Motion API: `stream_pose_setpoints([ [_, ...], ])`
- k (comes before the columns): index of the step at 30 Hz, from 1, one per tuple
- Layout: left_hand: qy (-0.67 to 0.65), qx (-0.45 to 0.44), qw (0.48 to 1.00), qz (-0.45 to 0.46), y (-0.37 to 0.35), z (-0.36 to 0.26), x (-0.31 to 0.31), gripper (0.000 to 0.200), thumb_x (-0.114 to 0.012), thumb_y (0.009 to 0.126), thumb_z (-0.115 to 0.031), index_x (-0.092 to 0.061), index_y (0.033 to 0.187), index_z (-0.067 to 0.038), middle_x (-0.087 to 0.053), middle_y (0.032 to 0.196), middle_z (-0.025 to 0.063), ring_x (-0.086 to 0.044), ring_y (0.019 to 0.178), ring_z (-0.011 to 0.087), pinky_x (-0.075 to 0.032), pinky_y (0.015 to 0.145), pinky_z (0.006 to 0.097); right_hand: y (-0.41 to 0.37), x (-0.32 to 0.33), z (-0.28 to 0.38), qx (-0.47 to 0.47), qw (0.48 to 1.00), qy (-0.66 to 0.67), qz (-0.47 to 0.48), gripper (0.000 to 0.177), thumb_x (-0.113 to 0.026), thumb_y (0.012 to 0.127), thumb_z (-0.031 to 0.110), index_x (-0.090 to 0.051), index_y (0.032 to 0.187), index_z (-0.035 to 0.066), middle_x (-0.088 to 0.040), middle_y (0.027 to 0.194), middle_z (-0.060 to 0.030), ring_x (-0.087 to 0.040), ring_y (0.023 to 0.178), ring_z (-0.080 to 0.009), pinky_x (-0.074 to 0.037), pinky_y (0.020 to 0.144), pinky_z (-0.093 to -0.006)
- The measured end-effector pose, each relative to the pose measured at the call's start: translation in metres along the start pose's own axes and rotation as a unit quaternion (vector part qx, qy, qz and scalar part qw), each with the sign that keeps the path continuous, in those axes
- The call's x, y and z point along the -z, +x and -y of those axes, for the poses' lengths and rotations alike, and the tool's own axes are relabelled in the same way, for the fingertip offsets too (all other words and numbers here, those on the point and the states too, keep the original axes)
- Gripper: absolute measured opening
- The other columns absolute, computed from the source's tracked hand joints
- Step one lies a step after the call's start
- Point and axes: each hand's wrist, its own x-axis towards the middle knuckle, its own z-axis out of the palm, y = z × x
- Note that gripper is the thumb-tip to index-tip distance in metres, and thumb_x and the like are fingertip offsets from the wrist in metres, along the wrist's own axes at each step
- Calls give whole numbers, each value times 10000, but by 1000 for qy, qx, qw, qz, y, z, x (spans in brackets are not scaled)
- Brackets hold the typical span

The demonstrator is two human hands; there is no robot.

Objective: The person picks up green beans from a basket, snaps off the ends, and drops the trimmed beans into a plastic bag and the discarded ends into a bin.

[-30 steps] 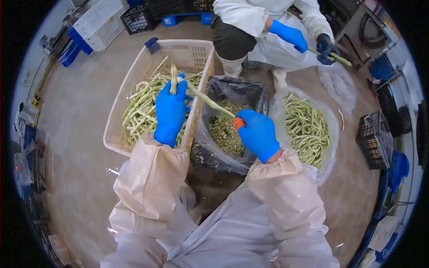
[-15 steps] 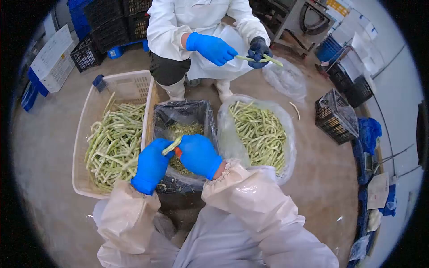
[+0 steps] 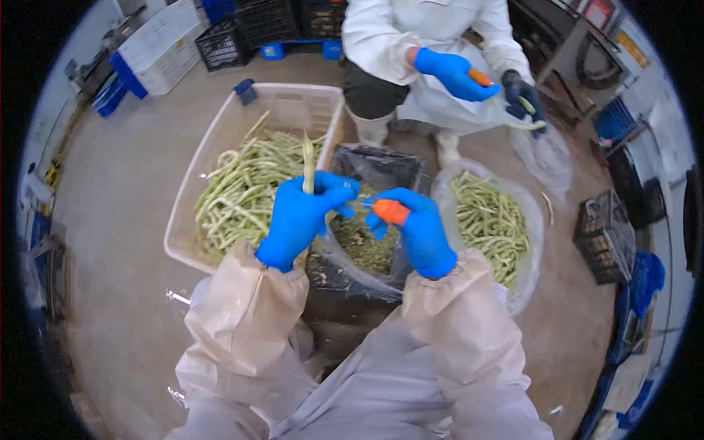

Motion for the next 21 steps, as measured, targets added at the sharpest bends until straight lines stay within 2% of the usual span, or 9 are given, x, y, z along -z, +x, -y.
stream_pose_setpoints([
  [7, -131, -147, 951, -240, 38, -2, 89, 243, -572, 880, -161, -602, 1045, 16, -638, 962, 62, -624, 832, 106, -383, 537, 173, 5, 12, 11, 48, 992, -88, -73, 199, -581, 855, 110, -630, 968, -47, -641, 780, -109, -590, 682, -157, -485, 640, -281],
  [10, -177, -198, 902, -341, 43, 4, 127, 233, -582, 875, -167, -621, 1033, -1, -646, 926, 56, -633, 879, 138, -416, 561, 217, 7, 23, 17, 54, 988, -81, -124, 209, -589, 844, 97, -629, 995, -40, -643, 803, -107, -589, 706, -155, -485, 667, -283],
  [11, -161, -195, 896, -366, 43, 6, 140, 288, -590, 868, -168, -593, 1095, 8, -630, 989, 63, -635, 889, 168, -433, 574, 237, 10, 30, 18, 55, 985, -75, -144, 218, -597, 832, 80, -627, 1016, -33, -644, 826, -106, -589, 722, -154, -486, 681, -284],
  [12, -153, -195, 898, -363, 41, 4, 142, 330, -601, 862, -164, -561, 1134, 18, -617, 1024, 74, -634, 903, 166, -418, 570, 218, 12, 36, 17, 55, 983, -69, -163, 234, -605, 820, 63, -624, 1036, -25, -644, 848, -106, -589, 737, -154, -486, 695, -285],
  [15, -111, -176, 927, -311, 40, 8, 138, 543, -624, 852, -196, -409, 1301, 21, -555, 1174, 103, -634, 951, 188, -397, 560, 186, 17, 53, 2, 102, 944, -298, -97, 326, -620, 791, 26, -604, 1116, 7, -640, 972, -116, -598, 847, -188, -480, 781, -305],
  [16, -108, -139, 937, -301, 41, 6, 125, 568, -592, 877, -263, -369, 1328, 1, -586, 1120, 105, -644, 810, 159, -399, 526, 186, 20, 50, -5, 162, 913, -361, -96, 345, -621, 790, 23, -596, 1134, 15, -633, 1009, -117, -593, 888, -199, -469, 809, -308],
  [18, -70, -76, 980, -172, 41, 3, 110, 560, -525, 913, -332, -350, 1337, -10, -624, 1026, 92, -586, 645, 108, -390, 489, 181, 19, 45, -16, 275, 826, -482, -103, 386, -622, 786, 15, -580, 1170, 31, -619, 1083, -120, -583, 969, -219, -448, 864, -313],
  [19, -90, -69, 984, -138, 40, 2, 96, 533, -505, 923, -341, -373, 1324, -15, -630, 983, 80, -558, 616, 94, -384, 480, 178, 17, 37, -14, 238, 866, -426, -105, 349, -619, 804, 43, -592, 1151, 31, -610, 1114, -130, -568, 1029, -240, -427, 895, -317],
  [21, -133, -57, 987, -67, 36, 3, 68, 489, -465, 942, -357, -419, 1297, -24, -640, 899, 55, -501, 557, 67, -371, 462, 174, 14, 28, -7, 213, 889, -391, -107, 336, -625, 803, 48, -603, 1138, 37, -613, 1100, -129, -577, 1005, -234, -435, 877, -315],
])
